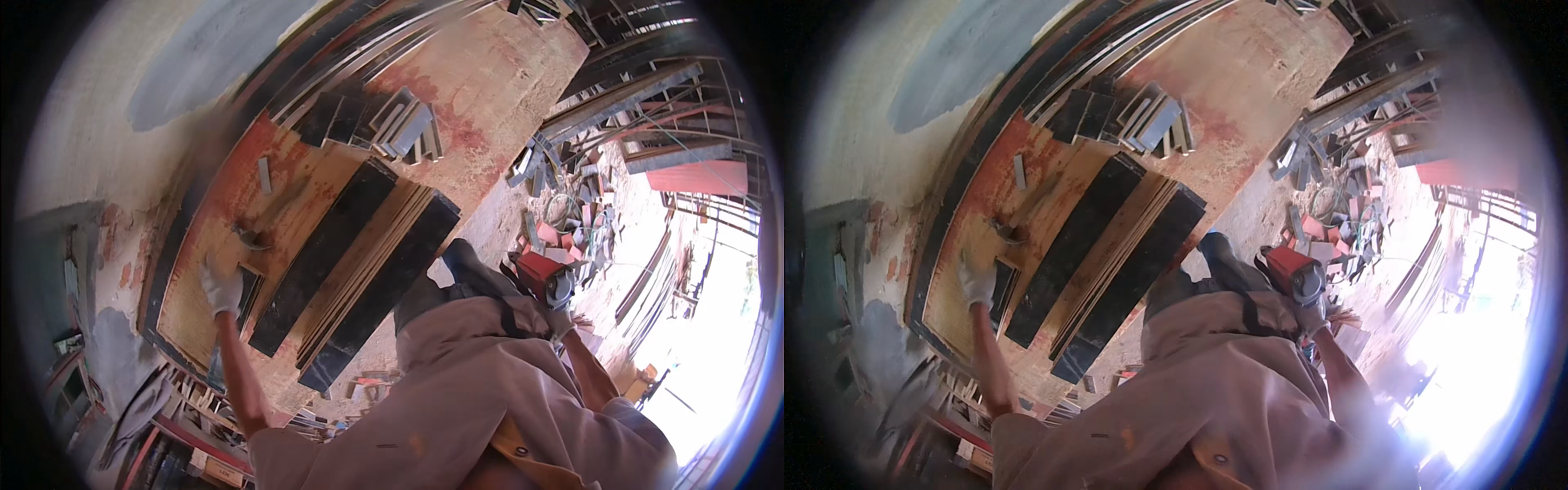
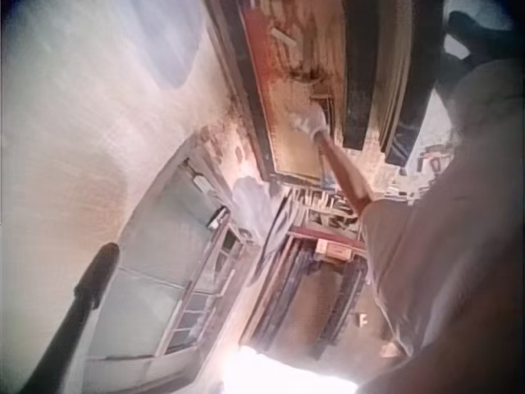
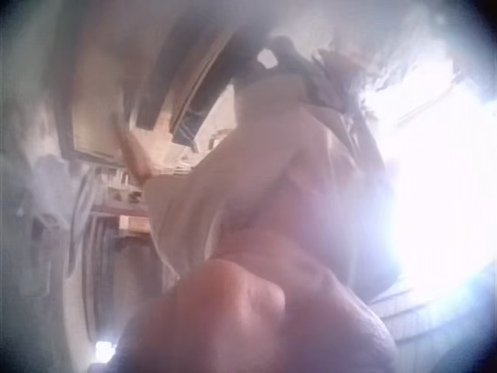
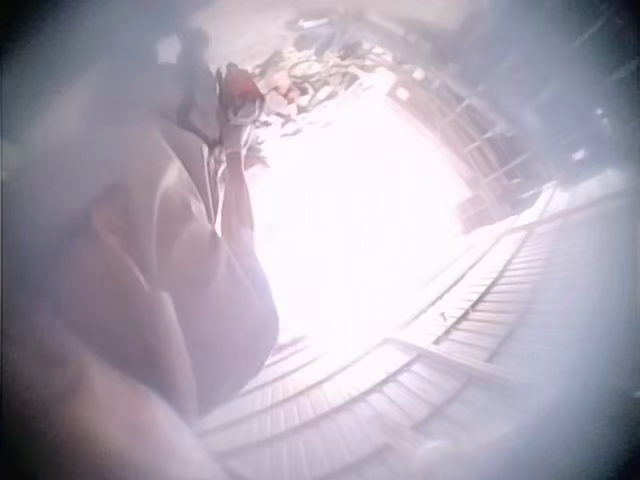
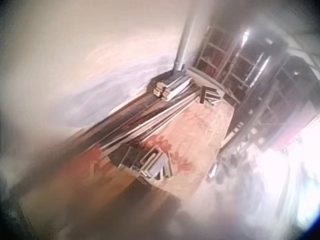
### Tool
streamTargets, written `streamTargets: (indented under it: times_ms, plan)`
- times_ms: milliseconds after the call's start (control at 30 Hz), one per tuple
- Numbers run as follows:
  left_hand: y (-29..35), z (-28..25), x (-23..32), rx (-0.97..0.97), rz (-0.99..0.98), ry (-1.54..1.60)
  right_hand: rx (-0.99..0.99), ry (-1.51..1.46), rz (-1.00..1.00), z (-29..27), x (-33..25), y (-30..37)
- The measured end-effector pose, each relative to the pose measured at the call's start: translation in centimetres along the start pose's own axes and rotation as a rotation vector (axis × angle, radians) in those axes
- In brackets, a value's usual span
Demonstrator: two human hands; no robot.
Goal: The person assembles small wooden frames by placing pieces on a workbench, using a nail gun to fasten them, and occasionally using a hammer to adjust joints. The person handles multiple frame pieces and tools throughout the process.
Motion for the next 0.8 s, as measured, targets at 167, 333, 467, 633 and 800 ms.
streamTargets:
  times_ms: [167, 333, 467, 633, 800]
  plan:
    - [-14.2, 3.9, 23.6, 0.188, 0.178, 0.116, -0.098, -0.220, 0.171, -1.7, -1.9, -2.2]
    - [-22.7, 12.1, 37.7, -0.040, 0.246, -0.206, -0.103, -0.043, 0.131, -2.1, 1.3, -1.3]
    - [-24.5, 14.8, 38.0, -0.098, 0.172, -0.278, 0.074, -0.374, 0.141, -2.3, 5.0, -0.3]
    - [-21.8, 9.8, 36.2, 0.032, 0.130, -0.053, 0.097, -0.392, 0.135, -2.0, 8.6, -2.1]
    - [-12.4, -0.2, 40.4, 0.137, 0.275, 0.190, 0.059, -0.505, 0.135, -0.2, 12.9, -5.9]
Point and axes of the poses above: each hand's wrist, its own y-axis away from the middle knuckle, its own z-axis out of the palm, x = y × z, the point moved 9 cm from there along -y, towards the middle knuckle, and after that the axes turned 10 degrees about z, right-handed, at the moved point
